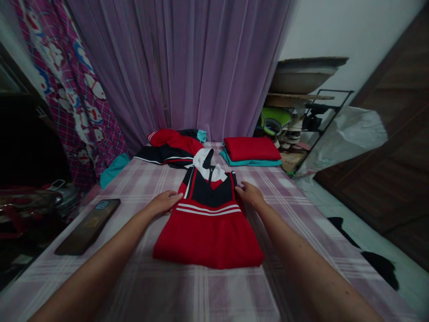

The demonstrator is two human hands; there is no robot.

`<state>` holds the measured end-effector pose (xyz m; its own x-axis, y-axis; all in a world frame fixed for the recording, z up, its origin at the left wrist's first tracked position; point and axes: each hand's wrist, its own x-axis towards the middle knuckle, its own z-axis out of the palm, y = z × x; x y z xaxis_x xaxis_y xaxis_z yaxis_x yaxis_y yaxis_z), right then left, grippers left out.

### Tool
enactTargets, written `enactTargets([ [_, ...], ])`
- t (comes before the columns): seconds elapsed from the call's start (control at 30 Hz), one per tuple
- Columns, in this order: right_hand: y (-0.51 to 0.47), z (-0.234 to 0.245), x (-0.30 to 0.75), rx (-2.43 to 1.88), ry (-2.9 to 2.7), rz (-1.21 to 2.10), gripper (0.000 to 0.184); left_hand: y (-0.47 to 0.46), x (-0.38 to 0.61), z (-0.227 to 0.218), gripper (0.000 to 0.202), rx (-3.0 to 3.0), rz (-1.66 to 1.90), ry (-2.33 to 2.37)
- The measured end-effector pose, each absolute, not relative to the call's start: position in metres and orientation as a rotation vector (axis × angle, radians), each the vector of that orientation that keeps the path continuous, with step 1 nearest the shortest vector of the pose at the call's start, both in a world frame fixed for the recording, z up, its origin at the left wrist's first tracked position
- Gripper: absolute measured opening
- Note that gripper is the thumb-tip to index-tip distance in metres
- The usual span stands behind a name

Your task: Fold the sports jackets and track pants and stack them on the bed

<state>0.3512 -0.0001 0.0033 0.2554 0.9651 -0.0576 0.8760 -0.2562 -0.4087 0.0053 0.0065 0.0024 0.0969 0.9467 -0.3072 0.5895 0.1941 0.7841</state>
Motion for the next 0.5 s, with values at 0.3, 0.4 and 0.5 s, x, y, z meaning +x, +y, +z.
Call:
enactTargets([
  [0.3, 0.014, 0.003, 0.337, -2.134, -1.62, 0.609, 0.024, 0.012, 0.031, 0.006, 0.023, 1.605, 0.673, 1.744],
  [0.4, 0.019, -0.002, 0.33, -2.011, -1.585, 0.602, 0.031, 0.012, 0.028, 0.011, 0.019, 1.526, 0.763, 1.667],
  [0.5, 0.024, -0.006, 0.325, -1.919, -1.537, 0.647, 0.035, 0.027, 0.033, 0.017, 0.031, 1.389, 0.83, 1.617],
])
